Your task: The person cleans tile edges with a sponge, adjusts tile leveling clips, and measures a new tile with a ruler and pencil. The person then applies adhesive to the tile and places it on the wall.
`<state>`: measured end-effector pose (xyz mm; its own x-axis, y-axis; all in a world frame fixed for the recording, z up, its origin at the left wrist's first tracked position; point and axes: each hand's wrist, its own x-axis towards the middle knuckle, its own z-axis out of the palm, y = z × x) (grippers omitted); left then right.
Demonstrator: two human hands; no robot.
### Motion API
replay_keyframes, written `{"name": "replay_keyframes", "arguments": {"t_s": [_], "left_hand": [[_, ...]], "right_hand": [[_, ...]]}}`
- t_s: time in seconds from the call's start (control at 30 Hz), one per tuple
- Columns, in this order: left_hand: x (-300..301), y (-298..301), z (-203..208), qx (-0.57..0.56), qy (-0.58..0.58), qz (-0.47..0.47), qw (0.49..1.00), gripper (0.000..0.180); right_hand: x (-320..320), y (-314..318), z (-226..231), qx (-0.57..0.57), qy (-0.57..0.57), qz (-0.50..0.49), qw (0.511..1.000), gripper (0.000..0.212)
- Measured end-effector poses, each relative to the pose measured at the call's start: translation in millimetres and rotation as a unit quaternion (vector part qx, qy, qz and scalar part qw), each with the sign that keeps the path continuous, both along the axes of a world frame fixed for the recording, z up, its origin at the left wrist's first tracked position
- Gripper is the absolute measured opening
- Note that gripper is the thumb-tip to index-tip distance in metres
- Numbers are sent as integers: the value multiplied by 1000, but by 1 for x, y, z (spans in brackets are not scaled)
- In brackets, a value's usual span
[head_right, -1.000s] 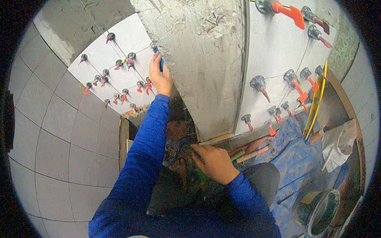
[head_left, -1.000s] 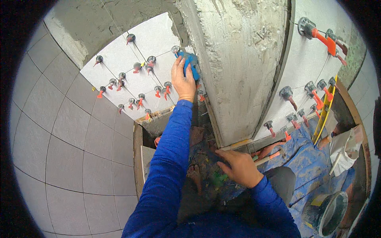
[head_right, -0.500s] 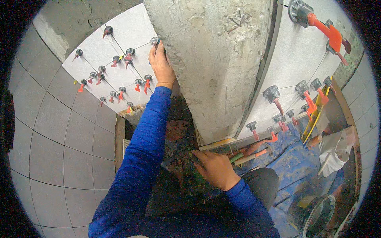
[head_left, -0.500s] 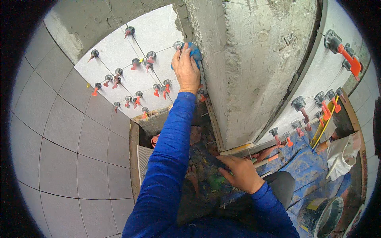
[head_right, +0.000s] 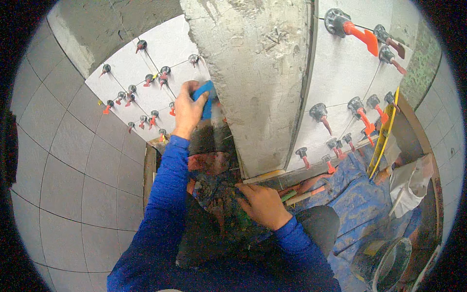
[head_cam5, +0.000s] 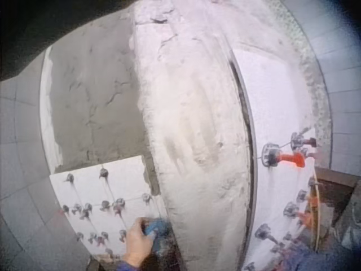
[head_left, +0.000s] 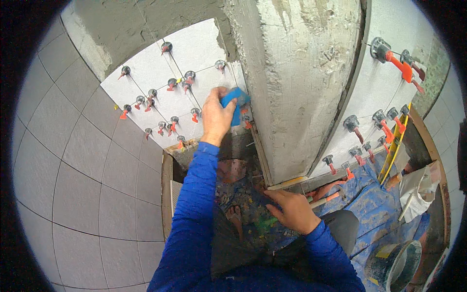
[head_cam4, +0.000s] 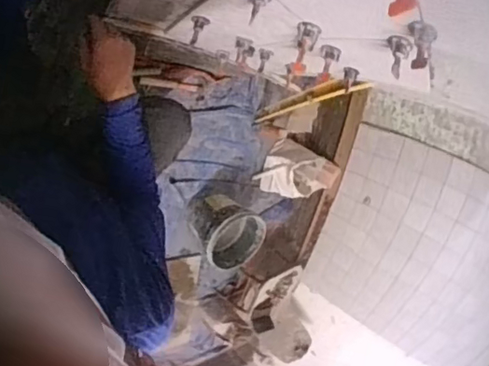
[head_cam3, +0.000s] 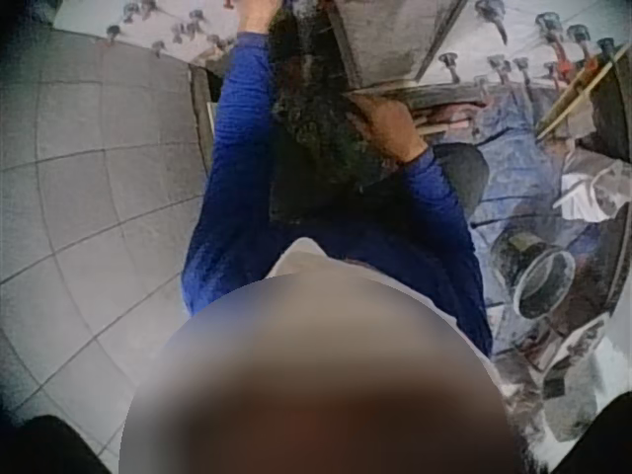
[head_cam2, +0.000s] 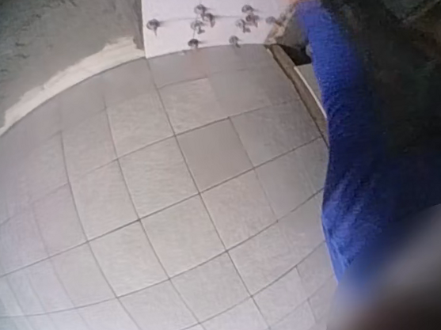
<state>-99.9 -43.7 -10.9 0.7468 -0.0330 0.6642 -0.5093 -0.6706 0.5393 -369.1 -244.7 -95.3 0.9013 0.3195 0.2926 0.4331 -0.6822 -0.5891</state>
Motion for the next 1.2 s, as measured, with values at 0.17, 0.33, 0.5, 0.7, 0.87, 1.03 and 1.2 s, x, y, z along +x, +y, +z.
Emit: {"name": "replay_keyframes", "arguments": {"t_s": [0.17,0.33,0.5,0.7,0.87,1.03,1.2], "left_hand": [[-25,21,18,-188,84,-84,975,35],[-70,21,-16,-548,245,-260,757,32],[-81,22,-27,-569,253,-296,724,33],[-65,54,-31,-456,312,-210,806,26],[-56,47,-37,-528,298,-270,748,47],[-53,30,-32,-575,265,-448,632,69],[-42,34,-34,-601,313,-385,627,79]], "right_hand": [[2,1,-2,44,-29,3,999,43],[15,48,19,218,-19,3,976,56],[72,109,48,122,-206,-112,964,75],[107,127,69,-12,-207,-87,974,82],[137,125,71,93,-200,-110,969,79],[177,130,85,29,-280,-325,903,58],[229,132,111,-34,-234,-370,898,47]]}}
